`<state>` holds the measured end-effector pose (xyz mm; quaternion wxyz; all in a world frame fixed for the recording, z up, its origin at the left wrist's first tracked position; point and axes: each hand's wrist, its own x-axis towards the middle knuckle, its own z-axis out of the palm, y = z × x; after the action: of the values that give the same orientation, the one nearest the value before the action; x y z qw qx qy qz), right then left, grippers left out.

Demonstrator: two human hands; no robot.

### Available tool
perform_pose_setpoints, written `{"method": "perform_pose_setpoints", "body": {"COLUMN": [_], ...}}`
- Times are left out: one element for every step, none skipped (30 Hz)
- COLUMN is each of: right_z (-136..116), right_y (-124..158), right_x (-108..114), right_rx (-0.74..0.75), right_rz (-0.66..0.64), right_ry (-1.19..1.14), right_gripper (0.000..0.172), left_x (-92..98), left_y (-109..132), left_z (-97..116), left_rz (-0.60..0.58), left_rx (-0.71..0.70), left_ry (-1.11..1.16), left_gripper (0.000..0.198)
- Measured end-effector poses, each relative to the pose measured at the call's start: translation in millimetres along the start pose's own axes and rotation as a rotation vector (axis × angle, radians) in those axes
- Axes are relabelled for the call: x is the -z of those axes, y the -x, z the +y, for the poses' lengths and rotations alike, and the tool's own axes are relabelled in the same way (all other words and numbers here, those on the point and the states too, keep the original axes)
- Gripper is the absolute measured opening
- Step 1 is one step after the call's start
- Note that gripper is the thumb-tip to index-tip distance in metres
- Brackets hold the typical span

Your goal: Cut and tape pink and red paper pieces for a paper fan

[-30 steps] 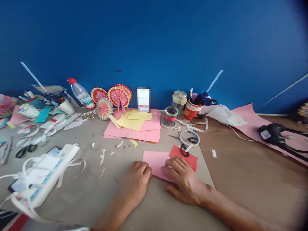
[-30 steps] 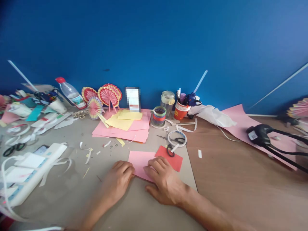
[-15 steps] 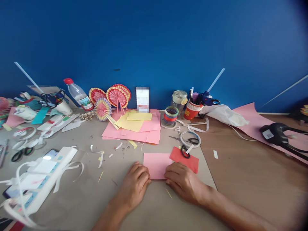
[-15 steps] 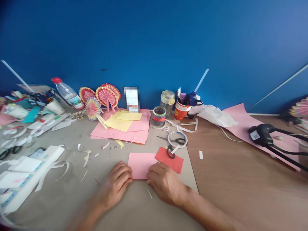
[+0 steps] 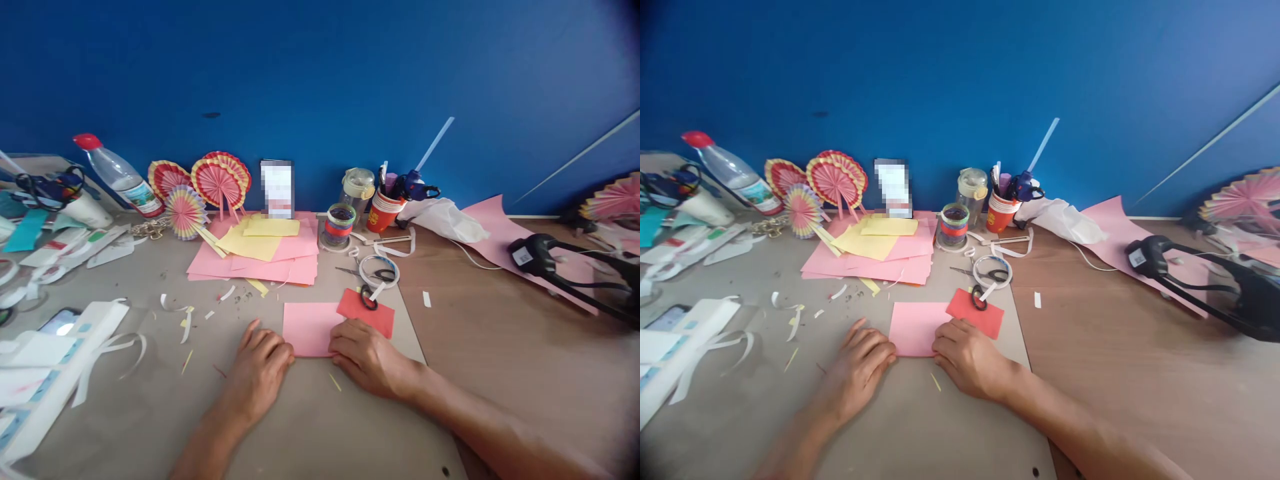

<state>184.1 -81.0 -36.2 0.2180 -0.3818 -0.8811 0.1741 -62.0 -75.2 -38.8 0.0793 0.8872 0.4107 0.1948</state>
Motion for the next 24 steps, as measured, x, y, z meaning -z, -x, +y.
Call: {"method": "perform_pose_setpoints", "body": {"right_z": [0,0,0,0,1,1,2,2,2,2,1,0,-1,-3,-5,-6,-8,-10,-11,-12,-13,-15,-16,-17], "right_y": [0,0,0,0,1,1,2,3,4,5,5,6,7,8,8,9,10,11,13,14,16,18,20,22], "right_x": [0,0,0,-1,-1,-2,-4,-5,-5,-6,-6,-6,-5,-4,-4,-3,-3,-3,-4,-5,-6,-8,-10,-12], "right_rx": [0.001,0.002,0.003,0.004,0.006,0.008,0.010,0.010,0.012,0.018,0.027,0.037,0.049,0.061,0.068,0.072,0.076,0.079,0.080,0.078,0.071,0.060,0.045,0.029], "right_rz": [0.005,0.007,0.008,0.012,0.017,0.025,0.038,0.054,0.070,0.079,0.079,0.074,0.063,0.050,0.039,0.033,0.033,0.035,0.041,0.051,0.061,0.068,0.070,0.069], "right_ry": [0.000,-0.002,-0.004,-0.007,-0.010,-0.013,-0.015,-0.013,-0.007,0.004,0.020,0.040,0.063,0.088,0.113,0.137,0.158,0.175,0.189,0.200,0.208,0.216,0.223,0.230], "right_gripper": [0.018,0.018,0.017,0.017,0.016,0.015,0.015,0.015,0.015,0.016,0.016,0.016,0.015,0.014,0.013,0.012,0.010,0.009,0.009,0.010,0.010,0.012,0.015,0.018], "left_x": [0.2,0.4,0.5,0.6,0.7,0.9,1.3,1.9,2.7,3.7,4.8,5.9,6.9,7.6,8.0,8.0,7.7,7.0,6.2,5.3,4.4,3.6,2.9,2.3], "left_y": [0,0,0,0,0,0,0,0,0,-1,-2,-2,-2,-2,-2,-1,1,3,6,9,12,14,16,17], "left_z": [0,0,0,0,0,0,1,1,2,3,5,6,8,10,11,13,14,15,16,16,17,17,17,18], "left_rz": [0.000,0.001,0.000,0.001,0.002,0.006,0.010,0.011,0.009,0.006,0.000,-0.006,-0.010,-0.010,-0.008,-0.003,0.004,0.009,0.012,0.011,0.010,0.008,0.005,0.008], "left_rx": [0.000,0.001,0.001,0.001,0.001,0.001,0.003,0.004,0.004,0.003,0.001,-0.004,-0.011,-0.020,-0.028,-0.039,-0.048,-0.056,-0.059,-0.057,-0.050,-0.043,-0.037,-0.032], "left_ry": [0.000,0.001,0.000,-0.004,-0.009,-0.015,-0.020,-0.022,-0.021,-0.020,-0.022,-0.027,-0.037,-0.053,-0.072,-0.093,-0.112,-0.128,-0.139,-0.143,-0.141,-0.135,-0.128,-0.121], "left_gripper": [0.021,0.022,0.022,0.021,0.021,0.020,0.019,0.018,0.018,0.017,0.017,0.018,0.018,0.019,0.019,0.019,0.018,0.018,0.018,0.019,0.019,0.020,0.020,0.019]}}
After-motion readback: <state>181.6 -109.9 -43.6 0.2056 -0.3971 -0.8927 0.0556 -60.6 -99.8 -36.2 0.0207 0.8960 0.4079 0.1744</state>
